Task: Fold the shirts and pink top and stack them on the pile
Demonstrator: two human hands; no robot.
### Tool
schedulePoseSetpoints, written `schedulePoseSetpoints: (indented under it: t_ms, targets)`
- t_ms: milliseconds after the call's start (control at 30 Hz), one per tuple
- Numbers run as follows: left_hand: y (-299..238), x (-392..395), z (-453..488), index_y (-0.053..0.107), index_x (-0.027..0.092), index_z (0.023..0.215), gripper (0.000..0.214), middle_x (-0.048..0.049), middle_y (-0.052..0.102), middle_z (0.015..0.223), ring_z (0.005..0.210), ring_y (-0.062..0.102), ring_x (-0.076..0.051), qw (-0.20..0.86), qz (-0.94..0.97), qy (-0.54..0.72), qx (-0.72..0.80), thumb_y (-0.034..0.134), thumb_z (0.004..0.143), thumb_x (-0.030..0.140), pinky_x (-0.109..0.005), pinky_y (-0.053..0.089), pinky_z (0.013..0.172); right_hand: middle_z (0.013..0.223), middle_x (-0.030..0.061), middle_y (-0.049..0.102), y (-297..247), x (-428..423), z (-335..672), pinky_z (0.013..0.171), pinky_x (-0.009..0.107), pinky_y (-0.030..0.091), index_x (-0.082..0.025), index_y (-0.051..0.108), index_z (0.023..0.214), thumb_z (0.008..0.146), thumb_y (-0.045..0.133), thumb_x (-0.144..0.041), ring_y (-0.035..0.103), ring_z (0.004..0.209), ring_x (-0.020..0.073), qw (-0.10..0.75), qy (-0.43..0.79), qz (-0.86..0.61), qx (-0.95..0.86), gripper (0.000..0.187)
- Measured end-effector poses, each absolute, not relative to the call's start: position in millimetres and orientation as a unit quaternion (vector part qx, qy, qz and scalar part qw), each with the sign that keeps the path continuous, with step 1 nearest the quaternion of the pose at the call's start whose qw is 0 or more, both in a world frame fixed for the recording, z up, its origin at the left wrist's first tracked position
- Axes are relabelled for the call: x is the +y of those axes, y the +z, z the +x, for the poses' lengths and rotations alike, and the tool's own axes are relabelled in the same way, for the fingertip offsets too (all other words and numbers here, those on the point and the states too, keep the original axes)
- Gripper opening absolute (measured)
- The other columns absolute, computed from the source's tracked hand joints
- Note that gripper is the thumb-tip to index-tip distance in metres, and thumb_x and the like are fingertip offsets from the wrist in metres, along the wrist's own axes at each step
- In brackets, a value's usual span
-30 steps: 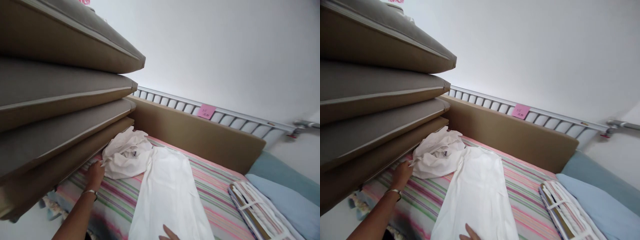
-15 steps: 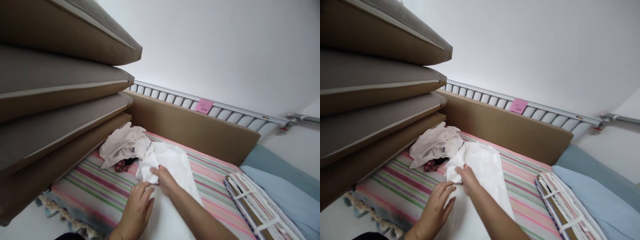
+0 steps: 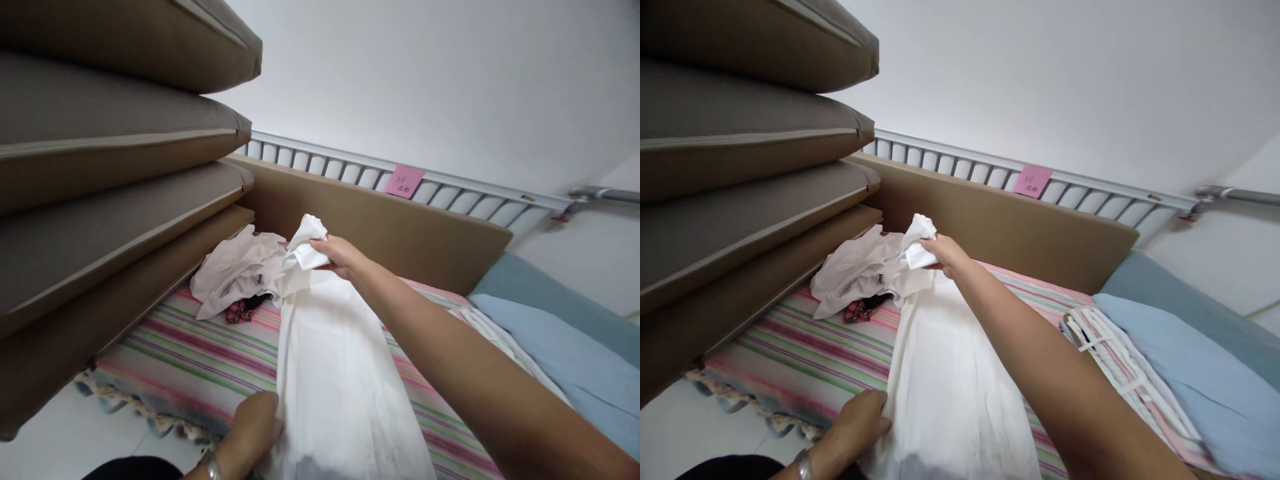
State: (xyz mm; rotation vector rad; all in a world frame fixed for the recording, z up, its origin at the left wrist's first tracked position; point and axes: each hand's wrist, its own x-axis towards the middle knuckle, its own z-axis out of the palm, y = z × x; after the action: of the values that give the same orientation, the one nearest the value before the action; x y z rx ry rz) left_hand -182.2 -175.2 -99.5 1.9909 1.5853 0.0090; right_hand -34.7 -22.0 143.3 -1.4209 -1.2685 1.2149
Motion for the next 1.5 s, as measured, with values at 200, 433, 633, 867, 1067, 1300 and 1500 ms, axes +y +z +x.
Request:
schedulePoseSetpoints:
  t_ms: [200,433,633,867,1067,1300,1500]
  targets:
    - [-104.4,-179.4,-178.0,0.057,0.018,0.101,0.035,-0.0091,0.067,0.101,0.097,0.061,-0.021,0.361,0.742,0.099,0.556,0.048,0.069,0.009,-0.027,0.043,0.081,0.085,0.0019,0.067,177.8,-11.8,-15.9,0.080,0.044,0.054,-0.019,0.057,0.092,0.081,0.058,-0.012,0.064,0.076,0.0151,0.469,0.447,-0.567,-0.508,0.014]
    - [-83.1,-199.1,-150.3,0.042,0.015,0.127,0.055,-0.0133,0.067,0.105,0.100,0.061,-0.026,0.400,0.760,0.084,0.506,0.047,0.073,0.006,-0.033,0.044,0.085,0.084,0.0019,0.066,204.9,7.5,6.7,0.081,0.045,0.053,-0.018,0.057,0.090,0.083,0.056,-0.010,0.064,0.074,0.0147,0.522,0.390,-0.579,-0.490,0.011]
    - [-55.8,-200.4,-124.5,0.035,0.012,0.137,0.067,-0.0186,0.062,0.116,0.108,0.058,-0.031,0.418,0.786,-0.011,0.455,0.045,0.071,0.004,-0.041,0.044,0.091,0.082,0.0008,0.066,215.0,8.4,43.7,0.074,0.040,0.055,-0.018,0.057,0.089,0.083,0.054,-0.009,0.064,0.072,0.0138,0.550,0.357,-0.593,-0.468,0.011]
    - [-52.5,-195.9,-106.4,0.046,0.008,0.131,0.060,-0.0226,0.062,0.115,0.107,0.058,-0.035,0.408,0.811,-0.074,0.413,0.045,0.071,0.001,-0.047,0.045,0.090,0.078,0.0015,0.065,203.9,0.2,87.9,0.067,0.035,0.054,-0.016,0.059,0.089,0.082,0.056,-0.008,0.063,0.067,0.0127,0.549,0.320,-0.634,-0.441,0.011]
    - [-70.5,-192.6,-110.5,0.056,0.022,0.119,0.046,-0.0103,0.061,0.118,0.109,0.055,-0.029,0.437,0.809,0.078,0.386,0.061,0.075,0.033,-0.037,0.041,0.096,0.075,0.0023,0.066,182.9,-1.8,111.8,0.062,0.031,0.055,-0.016,0.061,0.087,0.079,0.058,-0.006,0.062,0.064,0.0131,0.540,0.316,-0.659,-0.417,0.013]
    - [-87.0,-152.0,-129.2,0.031,0.009,0.135,0.066,-0.0159,0.047,0.131,0.123,0.041,-0.024,0.344,0.728,0.223,0.550,0.056,0.074,0.018,-0.031,0.029,0.105,0.076,0.0014,0.067,172.7,-2.0,120.5,0.065,0.032,0.054,-0.017,0.062,0.087,0.080,0.059,-0.006,0.063,0.062,0.0127,0.531,0.323,-0.665,-0.414,0.014]
    - [-101.8,-137.6,-131.8,0.044,0.017,0.116,0.043,-0.0064,0.064,0.097,0.089,0.060,-0.019,0.424,0.680,0.149,0.580,0.057,0.075,0.020,-0.025,0.042,0.075,0.076,0.0009,0.066,169.1,2.5,113.8,0.064,0.031,0.053,-0.017,0.062,0.087,0.079,0.060,-0.006,0.062,0.063,0.0124,0.524,0.325,-0.666,-0.420,0.013]
